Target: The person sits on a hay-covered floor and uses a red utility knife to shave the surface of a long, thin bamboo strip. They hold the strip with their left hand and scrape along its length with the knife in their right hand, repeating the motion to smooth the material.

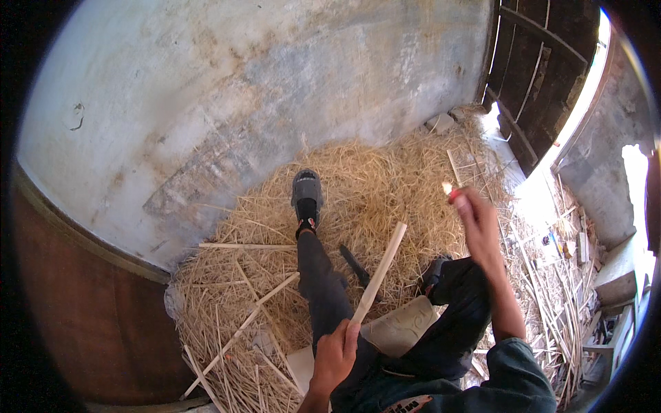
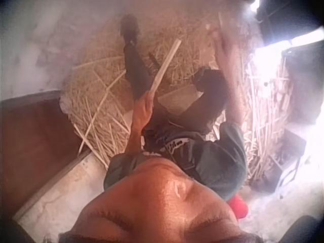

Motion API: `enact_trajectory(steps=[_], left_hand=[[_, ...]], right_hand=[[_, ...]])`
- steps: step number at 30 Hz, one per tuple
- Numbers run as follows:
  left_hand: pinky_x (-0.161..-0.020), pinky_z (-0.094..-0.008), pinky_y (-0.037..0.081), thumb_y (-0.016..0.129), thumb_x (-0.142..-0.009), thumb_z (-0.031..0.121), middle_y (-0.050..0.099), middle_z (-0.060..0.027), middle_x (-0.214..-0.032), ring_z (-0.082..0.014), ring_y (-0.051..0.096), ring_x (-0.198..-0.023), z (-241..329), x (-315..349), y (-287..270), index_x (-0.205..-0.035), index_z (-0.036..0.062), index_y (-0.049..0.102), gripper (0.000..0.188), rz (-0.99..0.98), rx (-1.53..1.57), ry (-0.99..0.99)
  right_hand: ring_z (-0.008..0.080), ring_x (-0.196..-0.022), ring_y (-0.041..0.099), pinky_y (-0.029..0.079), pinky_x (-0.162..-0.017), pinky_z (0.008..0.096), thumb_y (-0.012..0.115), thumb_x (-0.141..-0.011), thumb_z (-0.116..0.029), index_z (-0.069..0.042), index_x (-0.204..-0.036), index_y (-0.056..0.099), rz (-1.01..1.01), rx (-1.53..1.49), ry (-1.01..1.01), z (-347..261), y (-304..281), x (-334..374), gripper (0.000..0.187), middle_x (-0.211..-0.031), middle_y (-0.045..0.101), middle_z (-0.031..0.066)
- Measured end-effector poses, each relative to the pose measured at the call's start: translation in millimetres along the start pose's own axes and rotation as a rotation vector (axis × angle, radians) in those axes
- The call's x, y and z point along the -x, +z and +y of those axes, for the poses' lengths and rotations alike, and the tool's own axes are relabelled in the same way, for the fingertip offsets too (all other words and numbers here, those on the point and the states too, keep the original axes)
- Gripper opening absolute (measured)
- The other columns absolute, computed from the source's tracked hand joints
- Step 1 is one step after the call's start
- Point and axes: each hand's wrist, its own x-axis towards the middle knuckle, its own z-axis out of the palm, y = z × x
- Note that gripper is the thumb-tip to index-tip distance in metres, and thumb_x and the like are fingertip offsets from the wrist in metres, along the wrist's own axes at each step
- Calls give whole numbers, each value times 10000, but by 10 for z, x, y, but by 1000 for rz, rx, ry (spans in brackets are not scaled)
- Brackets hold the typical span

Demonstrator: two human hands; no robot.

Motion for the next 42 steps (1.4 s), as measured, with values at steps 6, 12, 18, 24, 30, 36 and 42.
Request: enact_trajectory(steps=[6, 12, 18, 24, 30, 36, 42], left_hand=[[-520, -367, 408, 463, -1137, 333, 545, -67, -617, -172, 518, -519, 180, -185, 107, -953, 12, 625, 404, 85, 78, 94], [-513, -372, 395, 444, -1141, 353, 539, -70, -604, -180, 524, -510, 317, -232, 111, -902, 22, 599, 437, 114, 95, 110], [-501, -461, 425, 486, -1127, 308, 570, -181, -620, -422, 644, -591, 263, -182, 144, -995, 6, 624, 357, 115, 41, 94], [-509, -455, 428, 499, -1120, 315, 549, -206, -618, -442, 645, -620, 310, -125, 86, -994, 3, 627, 360, 88, 68, 37], [-549, -449, 466, 514, -1112, 350, 570, -188, -625, -418, 657, -619, 93, 263, 107, -975, 22, 637, 376, -99, 106, 89], [-540, -397, 475, 533, -1107, 373, 630, -117, -628, -304, 674, -569, 129, -144, -82, -968, 20, 642, 395, 105, 48, 14], [-512, -347, 435, 517, -1115, 368, 591, -61, -599, -176, 586, -510, 180, -280, -81, -941, 25, 645, 405, 90, 129, 32]], right_hand=[[301, -722, 697, 543, -636, 407, 749, -950, -257, -104, -1057, 719, -295, -91, -318, -203, 357, 471, 189, -881, 699, 98], [256, -636, 688, 521, -524, 389, 802, -902, -320, -155, -1045, 749, -287, 3, -404, -318, 427, 649, 225, -798, 669, 35], [230, -605, 678, 513, -501, 373, 820, -879, -324, -183, -1028, 762, -240, 66, -449, -377, 380, 598, 213, -769, 661, 13], [256, -573, 663, 513, -499, 380, 831, -864, -294, -167, -1045, 778, -237, 190, -518, -376, 288, 481, 228, -769, 684, 25], [164, -557, 552, 424, -541, 339, 654, -1039, -276, -24, -1112, 756, 233, 153, 53, 166, -175, -336, 281, -701, 665, 97], [104, -666, 531, 423, -607, 314, 722, -990, -297, -19, -1079, 714, -131, 91, 86, -43, -73, -8, 292, -720, 597, 31], [59, -781, 523, 419, -692, 258, 735, -982, -330, -18, -1230, 707, -362, -499, 293, -162, 125, 204, 399, -852, 588, -50]])
